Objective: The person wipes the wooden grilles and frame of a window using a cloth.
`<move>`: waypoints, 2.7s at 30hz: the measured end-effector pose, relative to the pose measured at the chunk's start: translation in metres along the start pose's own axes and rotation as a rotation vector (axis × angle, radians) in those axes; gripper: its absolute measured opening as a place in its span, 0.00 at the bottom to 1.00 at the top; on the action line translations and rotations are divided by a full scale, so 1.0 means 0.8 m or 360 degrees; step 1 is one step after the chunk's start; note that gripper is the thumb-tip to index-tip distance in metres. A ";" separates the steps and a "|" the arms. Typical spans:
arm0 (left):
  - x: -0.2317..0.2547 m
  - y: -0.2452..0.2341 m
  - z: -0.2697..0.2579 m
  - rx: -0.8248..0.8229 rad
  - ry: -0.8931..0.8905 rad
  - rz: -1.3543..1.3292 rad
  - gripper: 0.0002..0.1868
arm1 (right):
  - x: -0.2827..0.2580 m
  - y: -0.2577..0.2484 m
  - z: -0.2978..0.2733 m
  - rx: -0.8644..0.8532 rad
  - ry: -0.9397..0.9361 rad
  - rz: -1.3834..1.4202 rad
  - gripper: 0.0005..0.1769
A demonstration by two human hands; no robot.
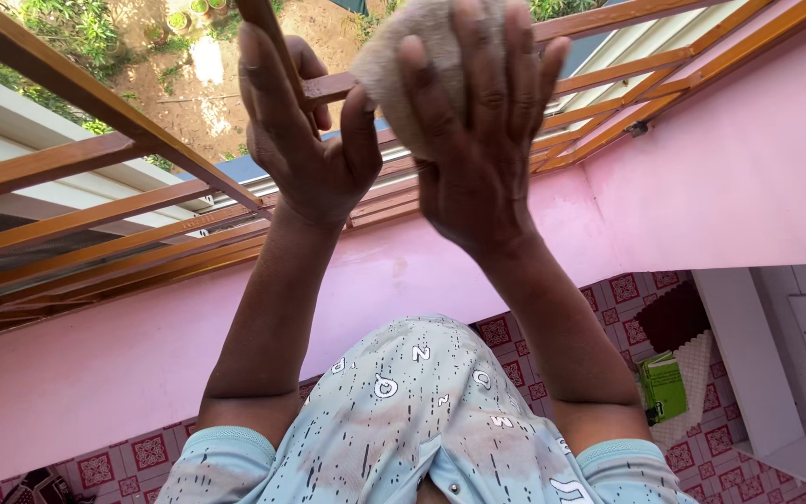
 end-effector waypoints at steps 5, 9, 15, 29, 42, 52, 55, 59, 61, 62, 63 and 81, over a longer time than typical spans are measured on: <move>0.004 0.000 0.007 0.0070 0.0155 0.0074 0.43 | -0.001 -0.010 0.003 0.0237 0.0225 0.0323 0.35; 0.002 0.005 0.005 0.0055 0.0121 -0.0083 0.39 | -0.026 0.008 0.009 0.0021 0.0002 0.0048 0.30; -0.003 0.004 0.004 0.0064 0.0132 -0.0087 0.35 | -0.003 -0.003 -0.001 0.0203 0.0178 0.0208 0.30; -0.007 0.007 -0.001 0.0057 0.0104 -0.0044 0.34 | 0.024 -0.006 -0.020 0.0406 0.0211 0.0366 0.25; 0.007 0.007 0.003 0.0295 0.0616 0.1239 0.20 | 0.005 -0.031 0.024 0.0220 -0.0008 0.0250 0.24; 0.004 -0.004 0.004 0.0195 0.0684 0.1294 0.16 | 0.073 -0.075 0.016 0.0299 0.0077 0.0242 0.23; -0.001 -0.012 -0.003 0.0087 0.0575 0.1327 0.16 | 0.077 -0.074 -0.001 0.0225 -0.0009 0.0170 0.25; -0.026 -0.008 -0.008 0.0221 0.0590 0.1468 0.19 | 0.120 -0.100 0.005 0.0349 0.0097 0.0163 0.24; -0.035 -0.012 -0.020 0.0235 0.0585 0.1579 0.19 | 0.141 -0.116 0.011 0.0463 0.0246 0.0216 0.23; -0.041 -0.014 -0.024 0.0219 0.0620 0.1647 0.18 | 0.141 -0.118 0.009 0.0461 0.0253 0.0218 0.23; -0.046 -0.016 -0.027 0.0203 0.0655 0.1716 0.18 | 0.136 -0.115 0.007 0.0385 0.0152 0.0172 0.24; -0.002 0.017 -0.034 0.0126 0.0333 0.1534 0.35 | 0.212 -0.116 -0.043 0.0777 0.0185 0.0510 0.24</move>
Point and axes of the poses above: each hand's wrist, its own z-axis towards the middle knuckle, its own y-axis out of the palm, x = y × z, the point moved 1 cm from there along z, towards the middle knuckle, and after that the axes turned 9 degrees about z, right-handed, at the moved point
